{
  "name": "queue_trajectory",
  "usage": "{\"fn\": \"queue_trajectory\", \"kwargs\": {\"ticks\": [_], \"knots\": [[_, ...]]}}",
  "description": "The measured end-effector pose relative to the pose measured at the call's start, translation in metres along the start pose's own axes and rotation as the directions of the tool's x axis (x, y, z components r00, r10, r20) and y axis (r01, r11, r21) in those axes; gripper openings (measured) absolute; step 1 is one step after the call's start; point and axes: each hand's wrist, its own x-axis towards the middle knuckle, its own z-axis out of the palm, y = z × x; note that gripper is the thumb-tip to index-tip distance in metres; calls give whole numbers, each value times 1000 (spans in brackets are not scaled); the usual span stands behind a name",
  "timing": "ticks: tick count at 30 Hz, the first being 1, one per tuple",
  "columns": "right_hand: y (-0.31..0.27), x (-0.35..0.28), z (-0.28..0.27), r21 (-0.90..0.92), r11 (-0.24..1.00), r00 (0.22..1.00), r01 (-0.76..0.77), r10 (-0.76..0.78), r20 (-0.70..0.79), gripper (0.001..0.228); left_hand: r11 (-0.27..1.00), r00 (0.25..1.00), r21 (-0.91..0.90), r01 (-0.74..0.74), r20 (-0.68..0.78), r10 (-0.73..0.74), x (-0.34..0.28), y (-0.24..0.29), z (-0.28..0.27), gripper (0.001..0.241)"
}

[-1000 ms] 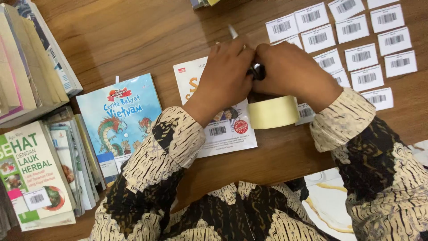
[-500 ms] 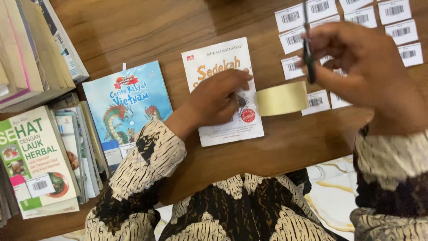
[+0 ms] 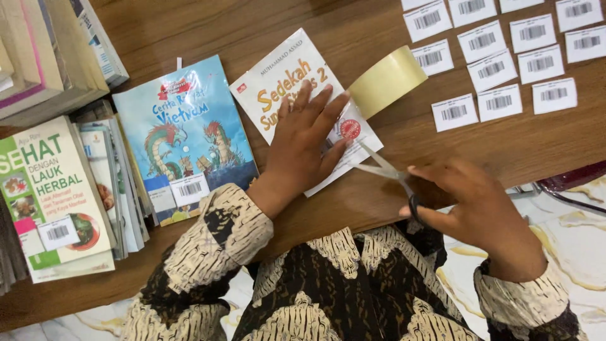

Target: Labeling library books by attaching barcode stickers with clear tape and scissors

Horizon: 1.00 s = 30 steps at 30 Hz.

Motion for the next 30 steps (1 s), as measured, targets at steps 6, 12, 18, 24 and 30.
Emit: {"fn": "queue_trajectory", "kwargs": {"ticks": [6,12,18,24,30], "knots": [[-3,3,-2,-251,964,996,-85,91,11,64,993,999,102,54,-7,-54,-1,3,0,72],[-12,11,3,-315,942,991,-118,131,23,63,978,997,203,-44,74,29,7,-5,-21,84],[-18,28,12,-354,930,990,-101,128,55,57,958,979,263,-116,194,65,13,-15,-37,101],[-21,47,16,-438,895,987,-83,133,84,58,963,981,246,-107,181,63,16,-17,-38,108],[-25,55,16,-427,903,995,-55,86,52,64,963,979,252,-100,199,50,20,-19,-40,115]]}}
